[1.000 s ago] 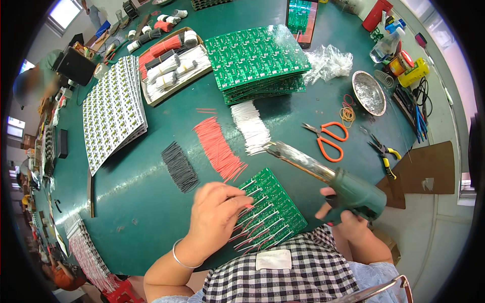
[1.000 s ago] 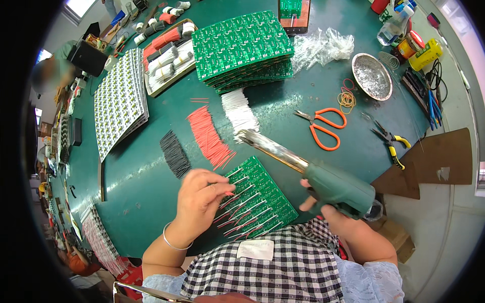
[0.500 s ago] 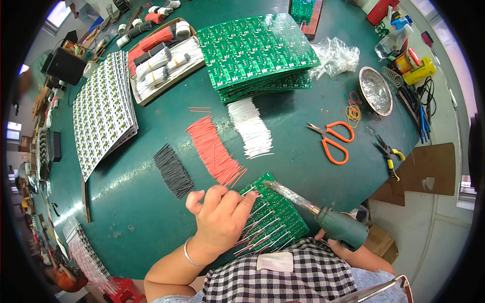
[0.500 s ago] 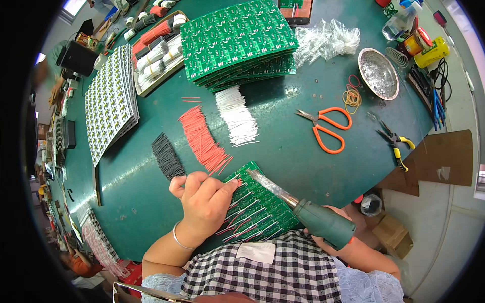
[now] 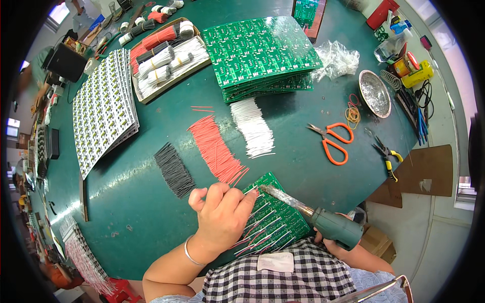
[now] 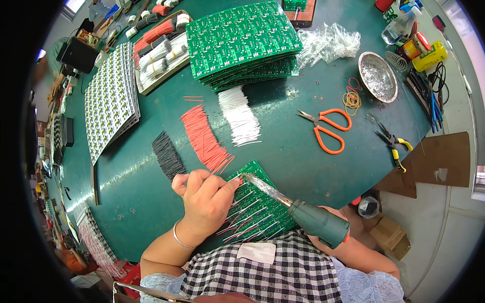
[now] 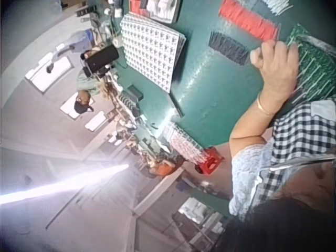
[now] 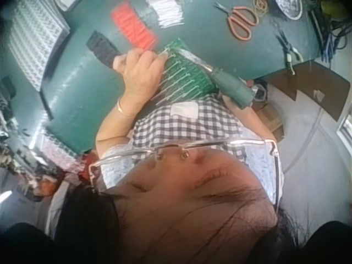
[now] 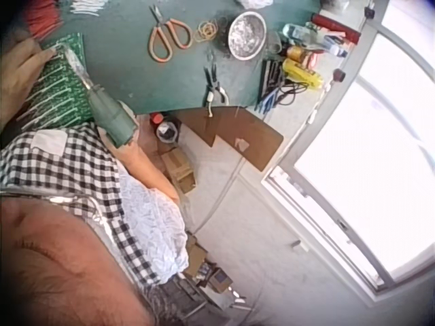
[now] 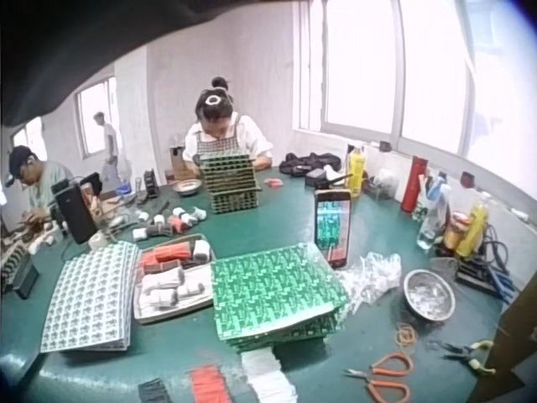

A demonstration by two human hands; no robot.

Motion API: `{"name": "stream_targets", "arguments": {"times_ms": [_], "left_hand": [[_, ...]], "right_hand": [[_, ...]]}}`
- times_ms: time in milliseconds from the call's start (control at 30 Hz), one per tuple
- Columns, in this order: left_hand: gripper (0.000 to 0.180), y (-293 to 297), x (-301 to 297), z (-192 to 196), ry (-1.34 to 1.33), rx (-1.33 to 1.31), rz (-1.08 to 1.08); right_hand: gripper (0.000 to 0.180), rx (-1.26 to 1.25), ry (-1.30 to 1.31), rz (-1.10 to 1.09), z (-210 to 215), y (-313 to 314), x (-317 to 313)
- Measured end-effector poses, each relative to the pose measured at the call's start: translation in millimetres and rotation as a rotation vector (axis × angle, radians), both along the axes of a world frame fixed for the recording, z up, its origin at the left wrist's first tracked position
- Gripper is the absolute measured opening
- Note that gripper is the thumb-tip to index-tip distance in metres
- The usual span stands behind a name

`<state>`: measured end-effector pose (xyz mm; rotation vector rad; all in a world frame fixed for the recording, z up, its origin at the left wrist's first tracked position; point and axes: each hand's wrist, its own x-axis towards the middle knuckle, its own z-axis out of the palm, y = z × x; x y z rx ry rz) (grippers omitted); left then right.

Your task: The person solders wires onto a circuit board using a soldering tool, positioning the wires by hand and applying the heated tool to solder the connections.

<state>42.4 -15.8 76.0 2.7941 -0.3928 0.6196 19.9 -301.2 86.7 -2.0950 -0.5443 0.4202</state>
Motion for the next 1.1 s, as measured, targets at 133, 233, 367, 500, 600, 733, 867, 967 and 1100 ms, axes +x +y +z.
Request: {"name": "stream_targets", "arguments": {"times_ms": [133, 233, 367, 500, 600, 733, 867, 967, 1100], "left_hand": [[0.012, -1, 0, 0, 0.007, -0.004, -0.003], [0.012, -1, 0, 1, 0.010, -0.008, -0.004], [0.012, -1, 1, 1, 0.014, -0.004, -0.005], [0.012, 0, 0, 2, 0.017, -0.003, -0.004], [0.011, -1, 1, 2, 0.018, 0.001, -0.006], [0.012, -2, 1, 2, 0.022, -0.004, -0.002], [0.011, 0, 0, 1, 0.020, 0.018, -0.008], [0.011, 0, 0, 1, 0.027, 0.003, -0.012], [0.010, 1, -1, 2, 0.013, 0.001, -0.015]], "right_hand": [[0.029, 0.097, 0.121, -0.069, -5, -1, -3], [0.029, 0.064, -0.034, 0.028, -5, -1, 1], [0.029, 0.123, 0.013, -0.003, -7, 0, 2], [0.029, 0.228, 0.240, -0.083, 0, -1, -3], [0.030, 0.239, 0.274, -0.187, 5, 5, -5], [0.028, 0.237, 0.302, -0.207, 2, 0, -8], [0.026, 0.241, 0.211, -0.091, -4, -6, -7], [0.025, 0.254, 0.188, -0.096, -3, -7, -8], [0.023, 0.244, 0.212, -0.118, -4, -10, -13]]}}
